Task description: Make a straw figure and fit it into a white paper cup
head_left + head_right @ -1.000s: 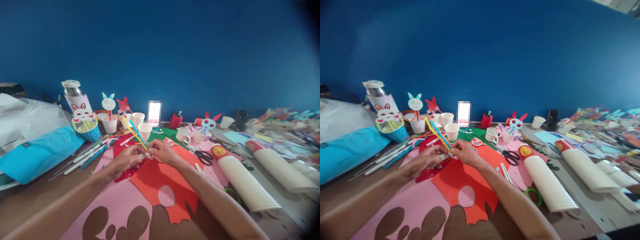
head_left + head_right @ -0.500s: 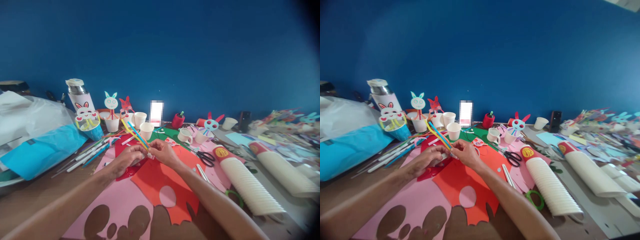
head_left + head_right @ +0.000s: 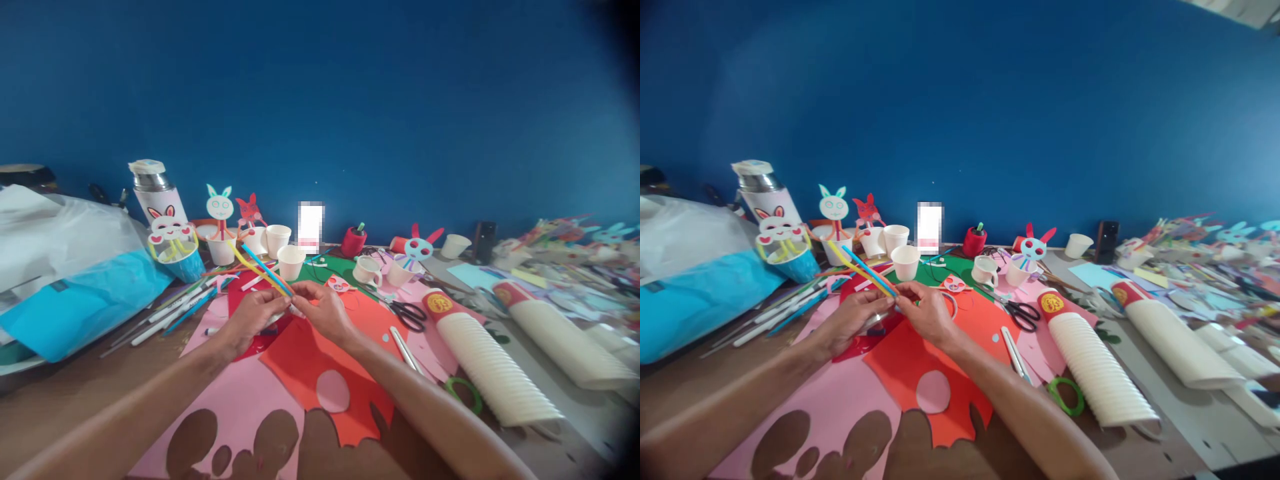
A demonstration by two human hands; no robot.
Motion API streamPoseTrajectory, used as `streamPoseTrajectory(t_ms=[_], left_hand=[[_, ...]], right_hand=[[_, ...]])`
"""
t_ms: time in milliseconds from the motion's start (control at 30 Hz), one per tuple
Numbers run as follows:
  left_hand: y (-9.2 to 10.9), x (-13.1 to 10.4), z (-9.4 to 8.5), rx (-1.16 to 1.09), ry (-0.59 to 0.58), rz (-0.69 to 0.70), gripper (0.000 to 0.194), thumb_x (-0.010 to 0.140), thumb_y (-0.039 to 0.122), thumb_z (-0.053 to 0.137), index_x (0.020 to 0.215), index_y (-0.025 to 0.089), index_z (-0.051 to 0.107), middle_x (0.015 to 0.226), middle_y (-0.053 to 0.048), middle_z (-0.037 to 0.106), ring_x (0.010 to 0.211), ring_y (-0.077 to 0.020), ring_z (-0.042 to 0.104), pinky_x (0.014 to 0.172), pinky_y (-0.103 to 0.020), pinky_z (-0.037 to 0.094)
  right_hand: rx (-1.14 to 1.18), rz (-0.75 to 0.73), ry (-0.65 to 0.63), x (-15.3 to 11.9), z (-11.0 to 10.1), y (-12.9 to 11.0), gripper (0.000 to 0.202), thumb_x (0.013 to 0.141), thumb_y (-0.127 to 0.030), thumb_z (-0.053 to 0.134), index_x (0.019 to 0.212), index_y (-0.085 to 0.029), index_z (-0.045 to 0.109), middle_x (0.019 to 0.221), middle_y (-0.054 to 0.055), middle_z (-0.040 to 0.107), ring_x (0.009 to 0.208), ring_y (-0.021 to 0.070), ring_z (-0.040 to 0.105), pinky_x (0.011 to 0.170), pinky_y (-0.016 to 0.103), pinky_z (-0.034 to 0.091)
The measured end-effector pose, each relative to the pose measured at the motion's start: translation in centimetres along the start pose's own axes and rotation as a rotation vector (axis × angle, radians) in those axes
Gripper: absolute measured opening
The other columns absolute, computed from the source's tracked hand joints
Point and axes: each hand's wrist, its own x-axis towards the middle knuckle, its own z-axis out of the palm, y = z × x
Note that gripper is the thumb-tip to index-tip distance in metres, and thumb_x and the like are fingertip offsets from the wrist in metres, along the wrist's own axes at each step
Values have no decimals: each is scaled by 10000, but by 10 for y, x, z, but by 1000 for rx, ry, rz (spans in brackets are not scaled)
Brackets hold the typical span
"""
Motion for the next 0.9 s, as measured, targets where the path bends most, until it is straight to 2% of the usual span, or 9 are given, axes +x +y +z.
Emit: streamPoseTrajectory(t_ms=[133,233,400,633,800,900], left_hand=[[6,-3,2,-10,-10,42,197,600,305,715,596,144,603,571,5,581,526,-94,507,498,-202,353],[12,-5,2,11,-1,82,199,598,307,710,575,143,599,573,-7,593,542,-112,522,505,-208,362],[15,-5,0,85,35,111,195,619,343,685,620,160,617,511,19,545,494,-109,492,476,-213,357],[9,-1,-2,140,45,167,213,642,345,660,673,139,620,572,1,568,536,-111,507,505,-217,365],[7,1,-3,127,-22,147,259,643,353,644,774,131,622,620,-3,586,554,-115,517,521,-219,368],[5,2,-3,216,38,162,237,657,349,616,728,124,618,518,28,512,455,-85,430,442,-204,291]], right_hand=[[85,15,-30,2,0,2,249,783,-227,496,971,-195,655,872,7,669,797,153,591,712,253,441],[227,37,-51,4,2,5,269,803,-263,473,984,-179,654,837,15,661,748,139,588,693,252,448],[425,146,-50,7,3,9,292,813,-345,456,881,-150,663,738,19,648,651,120,577,646,245,449],[279,257,-78,8,3,10,274,728,-415,581,726,-150,654,628,-1,628,572,110,543,560,225,415],[278,227,-57,8,8,12,264,719,-392,585,606,-154,601,546,-14,589,511,93,510,517,208,391],[312,208,-12,8,14,17,242,720,-362,570,584,-162,566,510,-23,564,461,83,473,479,203,365]])
